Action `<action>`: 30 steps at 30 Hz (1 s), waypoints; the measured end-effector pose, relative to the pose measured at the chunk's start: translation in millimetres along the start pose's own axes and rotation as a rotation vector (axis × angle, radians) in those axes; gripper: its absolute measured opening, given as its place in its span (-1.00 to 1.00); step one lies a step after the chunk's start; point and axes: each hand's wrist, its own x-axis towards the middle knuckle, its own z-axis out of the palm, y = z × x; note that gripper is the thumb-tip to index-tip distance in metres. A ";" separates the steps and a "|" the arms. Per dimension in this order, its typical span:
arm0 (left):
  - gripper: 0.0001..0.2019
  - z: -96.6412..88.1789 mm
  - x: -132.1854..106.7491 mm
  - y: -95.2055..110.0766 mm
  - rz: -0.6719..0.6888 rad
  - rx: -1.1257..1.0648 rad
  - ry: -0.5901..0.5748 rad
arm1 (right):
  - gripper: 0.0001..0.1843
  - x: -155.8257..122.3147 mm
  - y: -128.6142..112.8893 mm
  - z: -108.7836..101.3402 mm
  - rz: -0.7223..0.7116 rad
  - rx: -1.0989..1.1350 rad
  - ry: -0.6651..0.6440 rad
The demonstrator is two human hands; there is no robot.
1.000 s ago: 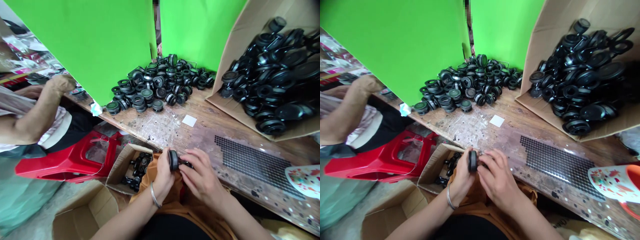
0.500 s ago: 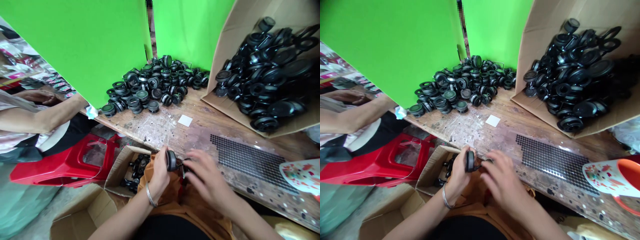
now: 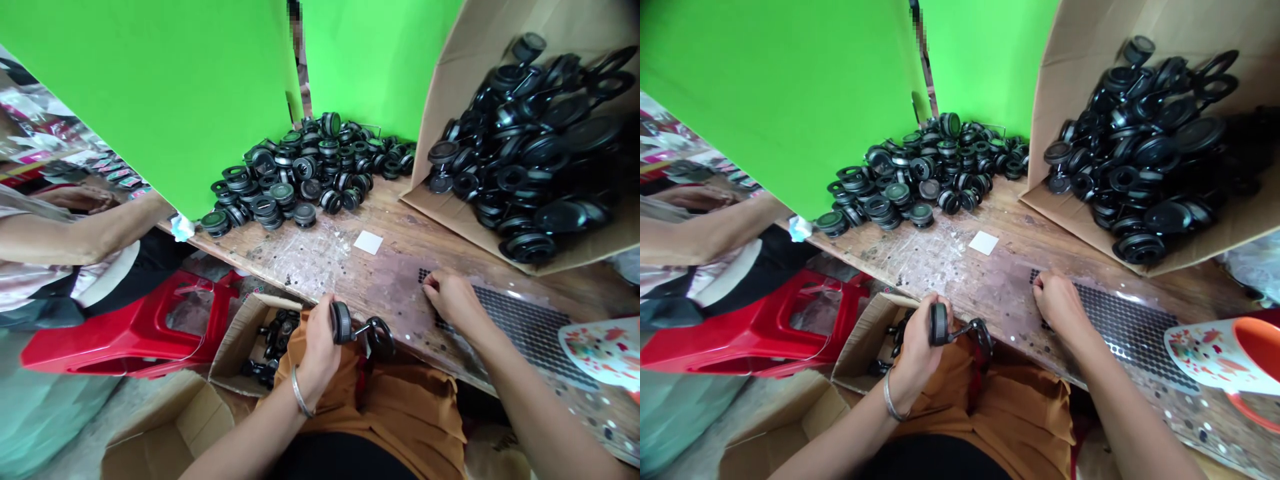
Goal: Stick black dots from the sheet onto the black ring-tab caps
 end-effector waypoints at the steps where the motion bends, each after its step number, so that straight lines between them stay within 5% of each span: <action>1: -0.67 0.1 0.0 0.7 -0.004 -0.021 -0.028 | -0.82 0.4 -0.9 -0.7 -0.003 -0.011 -0.008; 7: -0.69 -2.4 -1.8 4.5 -0.016 -0.080 -0.071 | -0.85 -3.2 -4.8 0.5 -0.002 -0.090 -0.008; 10: -0.68 -5.8 -1.6 4.8 0.049 -0.035 -0.054 | -0.88 -11.7 -10.5 1.3 -0.026 -0.068 0.098; 14: -0.66 -7.6 -3.5 8.7 0.105 0.056 -0.024 | -0.93 -32.6 -38.5 -7.3 -0.304 0.294 0.265; 17: -0.65 -4.8 -9.5 16.6 0.116 0.117 -0.011 | -0.91 -50.4 -71.6 -15.3 -0.500 0.437 0.217; 21: -0.67 -2.1 -17.2 24.7 0.126 0.182 -0.009 | -0.87 -61.7 -100.5 -14.5 -0.589 0.396 0.210; 30: -0.62 -4.7 -16.4 21.3 0.106 0.171 0.011 | -0.83 -54.5 -98.7 -10.3 -0.588 0.420 0.041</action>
